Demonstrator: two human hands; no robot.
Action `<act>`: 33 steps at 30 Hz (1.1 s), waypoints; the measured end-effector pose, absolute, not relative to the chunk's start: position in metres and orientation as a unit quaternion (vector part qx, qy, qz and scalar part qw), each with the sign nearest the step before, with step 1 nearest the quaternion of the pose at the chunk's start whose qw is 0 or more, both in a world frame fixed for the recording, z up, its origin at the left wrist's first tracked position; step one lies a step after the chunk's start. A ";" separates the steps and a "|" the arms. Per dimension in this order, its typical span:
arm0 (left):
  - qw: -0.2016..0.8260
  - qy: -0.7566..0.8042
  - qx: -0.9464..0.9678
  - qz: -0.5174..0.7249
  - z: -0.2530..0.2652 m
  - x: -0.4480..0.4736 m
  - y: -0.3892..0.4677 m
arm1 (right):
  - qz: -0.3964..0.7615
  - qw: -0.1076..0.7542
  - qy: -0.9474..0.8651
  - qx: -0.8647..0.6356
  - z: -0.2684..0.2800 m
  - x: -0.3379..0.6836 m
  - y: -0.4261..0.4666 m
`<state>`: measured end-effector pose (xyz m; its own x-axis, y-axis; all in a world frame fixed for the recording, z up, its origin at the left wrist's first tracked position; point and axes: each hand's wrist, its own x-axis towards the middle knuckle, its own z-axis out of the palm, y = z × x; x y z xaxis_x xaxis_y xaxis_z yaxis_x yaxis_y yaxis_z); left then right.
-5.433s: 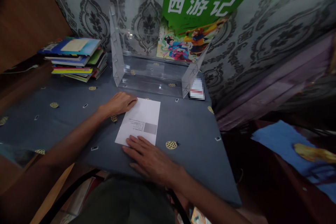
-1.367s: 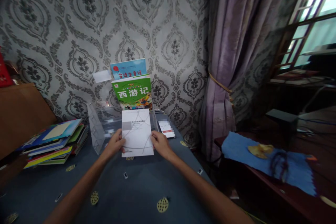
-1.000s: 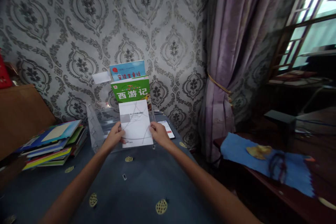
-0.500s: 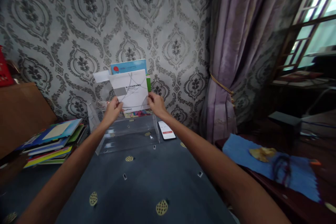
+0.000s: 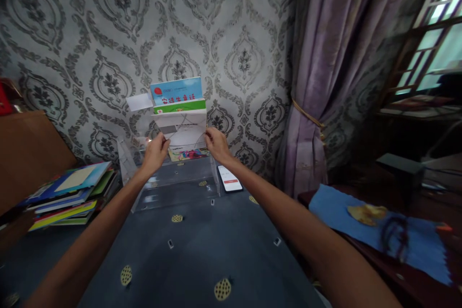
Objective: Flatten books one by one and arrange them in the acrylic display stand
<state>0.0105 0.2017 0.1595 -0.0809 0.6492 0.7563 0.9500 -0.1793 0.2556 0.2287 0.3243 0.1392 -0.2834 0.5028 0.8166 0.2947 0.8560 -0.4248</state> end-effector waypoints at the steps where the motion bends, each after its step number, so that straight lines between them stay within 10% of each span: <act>1: 0.181 -0.614 -0.653 -0.404 0.158 0.010 0.203 | 0.094 0.543 -0.796 -0.252 0.138 0.228 0.325; 33: 0.258 -0.779 -0.560 -0.117 0.177 0.041 0.183 | 0.097 0.588 -0.734 -0.326 0.145 0.225 0.316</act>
<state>0.0411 0.1827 0.1771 -0.2398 0.8116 0.5327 0.9325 0.3452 -0.1063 0.2248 0.3156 0.1447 -0.0968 0.5930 0.7994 0.3639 0.7686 -0.5261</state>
